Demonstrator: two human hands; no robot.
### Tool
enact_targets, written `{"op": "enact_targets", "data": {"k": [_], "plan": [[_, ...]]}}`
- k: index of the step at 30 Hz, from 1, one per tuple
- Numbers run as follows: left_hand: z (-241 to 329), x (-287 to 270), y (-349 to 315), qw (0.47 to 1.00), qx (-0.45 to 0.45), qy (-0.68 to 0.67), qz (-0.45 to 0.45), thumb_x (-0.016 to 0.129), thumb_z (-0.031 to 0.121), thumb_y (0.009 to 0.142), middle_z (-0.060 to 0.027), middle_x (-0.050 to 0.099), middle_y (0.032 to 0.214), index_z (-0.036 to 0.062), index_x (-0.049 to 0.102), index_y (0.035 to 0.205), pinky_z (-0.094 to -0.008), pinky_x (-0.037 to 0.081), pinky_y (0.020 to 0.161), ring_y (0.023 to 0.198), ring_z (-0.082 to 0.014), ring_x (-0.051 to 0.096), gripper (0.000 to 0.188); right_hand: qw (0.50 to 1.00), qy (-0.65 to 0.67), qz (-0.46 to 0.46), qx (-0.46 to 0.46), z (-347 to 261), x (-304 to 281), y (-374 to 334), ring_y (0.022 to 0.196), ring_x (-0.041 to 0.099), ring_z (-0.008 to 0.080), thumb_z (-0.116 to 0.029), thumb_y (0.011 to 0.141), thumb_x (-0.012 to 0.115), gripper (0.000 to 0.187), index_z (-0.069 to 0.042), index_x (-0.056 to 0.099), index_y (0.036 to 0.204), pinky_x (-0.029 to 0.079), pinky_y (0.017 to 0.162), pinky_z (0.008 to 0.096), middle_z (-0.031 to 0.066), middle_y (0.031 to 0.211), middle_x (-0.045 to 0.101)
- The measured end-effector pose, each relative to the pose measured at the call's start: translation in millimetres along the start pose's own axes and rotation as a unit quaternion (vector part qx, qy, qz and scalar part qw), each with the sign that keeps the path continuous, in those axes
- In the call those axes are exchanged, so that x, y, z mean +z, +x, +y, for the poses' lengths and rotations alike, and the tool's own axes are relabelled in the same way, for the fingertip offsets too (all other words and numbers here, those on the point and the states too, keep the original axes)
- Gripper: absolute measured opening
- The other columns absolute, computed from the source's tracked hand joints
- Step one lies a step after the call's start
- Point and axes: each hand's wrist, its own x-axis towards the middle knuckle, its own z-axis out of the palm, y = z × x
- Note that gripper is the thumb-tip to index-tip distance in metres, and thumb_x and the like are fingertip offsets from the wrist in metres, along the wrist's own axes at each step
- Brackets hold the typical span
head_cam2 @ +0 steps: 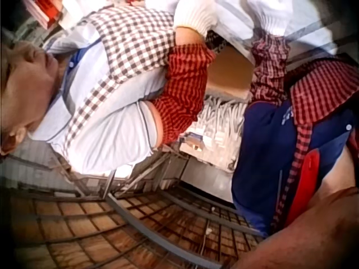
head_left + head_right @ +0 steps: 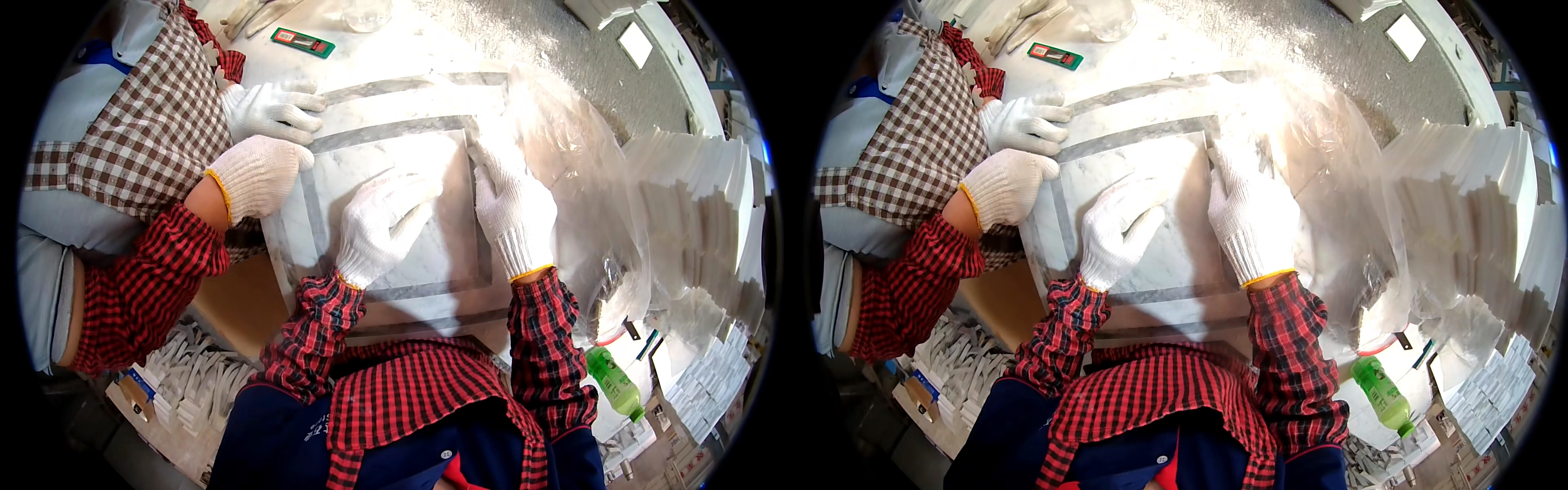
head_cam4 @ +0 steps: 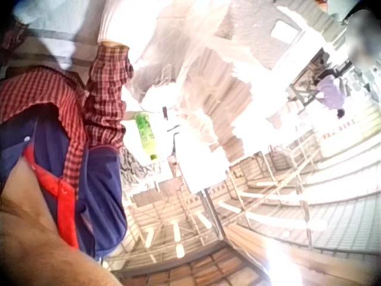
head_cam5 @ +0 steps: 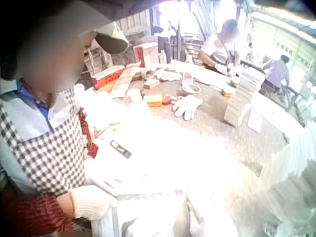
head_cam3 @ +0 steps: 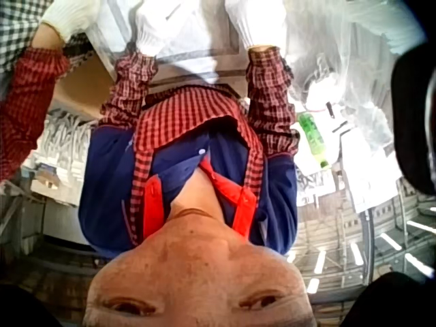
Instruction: The person scrapes a white stone slab with a metal tool, removing residue from the surface. They periodically pour water from a plastic bottle onto the slab to assist in the cleaning process.
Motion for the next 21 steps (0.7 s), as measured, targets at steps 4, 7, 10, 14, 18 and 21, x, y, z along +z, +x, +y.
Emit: {"op": "enact_targets", "data": {"k": [4,7,10,14,18,21], "plan": [[0.4,-2.2,0.0,1.0,-0.014,0.007,-0.002,0.077,0.008,0.091,-0.0105,0.079,0.113,0.0093,0.08,0.113,-0.0444,0.057,0.102,0.111,-0.0334,0.073,0.022,1.0,-0.019,-0.02,0.008,-6.1,-2.9,6.1,0.085,0.075,0.0341,-0.022,0.101,0.066,0.029,-0.024,0.075,0.128,0.061,0.076,0.0435,0.0106,0.101,0.079],[0.3,-3.7,1.9,1.0,-0.018,0.003,-0.004,0.076,0.008,0.091,-0.0096,0.08,0.113,0.0101,0.081,0.113,-0.0442,0.056,0.103,0.11,-0.0326,0.073,0.022,0.998,-0.023,-0.046,0.026,-10.6,-6.9,10.1,0.083,0.076,0.0334,-0.022,0.101,0.066,0.028,-0.024,0.075,0.127,0.061,0.074,0.0434,0.0104,0.1,0.079],[-0.1,-3.5,3.4,1.0,-0.014,-0.007,-0.003,0.076,0.008,0.091,-0.0092,0.08,0.112,0.0101,0.081,0.112,-0.0439,0.056,0.102,0.109,-0.0321,0.073,0.022,0.999,-0.023,-0.034,0.022,-10.4,-6.4,10.6,0.08,0.076,0.0328,-0.021,0.101,0.066,0.027,-0.024,0.076,0.126,0.061,0.072,0.0429,0.0104,0.099,0.079],[-0.2,-5.3,4.4,0.999,-0.024,-0.023,-0.013,0.077,0.005,0.088,-0.0114,0.079,0.115,0.0077,0.081,0.113,-0.0438,0.056,0.104,0.112,-0.0329,0.073,0.025,0.999,-0.021,-0.031,0.023,-11.3,-6.6,12.9,0.078,0.076,0.0326,-0.022,0.101,0.067,0.027,-0.025,0.077,0.126,0.06,0.07,0.0421,0.0101,0.096,0.079],[-0.4,-8.4,4.7,0.999,-0.03,-0.028,-0.016,0.076,0.003,0.087,-0.0119,0.079,0.115,0.0068,0.081,0.114,-0.0435,0.057,0.103,0.112,-0.0335,0.073,0.028,0.997,-0.032,-0.05,0.039,-16.8,-11.4,16.5,0.077,0.076,0.0327,-0.024,0.1,0.068,0.027,-0.026,0.077,0.125,0.06,0.07,0.0424,0.0099,0.092,0.079],[0.3,-10.4,5.5,0.999,-0.034,-0.027,-0.014,0.076,0.003,0.087,-0.0115,0.079,0.114,0.0069,0.081,0.115,-0.0438,0.057,0.102,0.112,-0.0336,0.073,0.028,0.995,-0.026,-0.071,0.063,-18.7,-13.6,22.4,0.08,0.076,0.0394,-0.03,0.101,0.068,0.033,-0.027,0.075,0.133,0.06,0.072,0.0471,0.0176,0.087,0.077]]}}
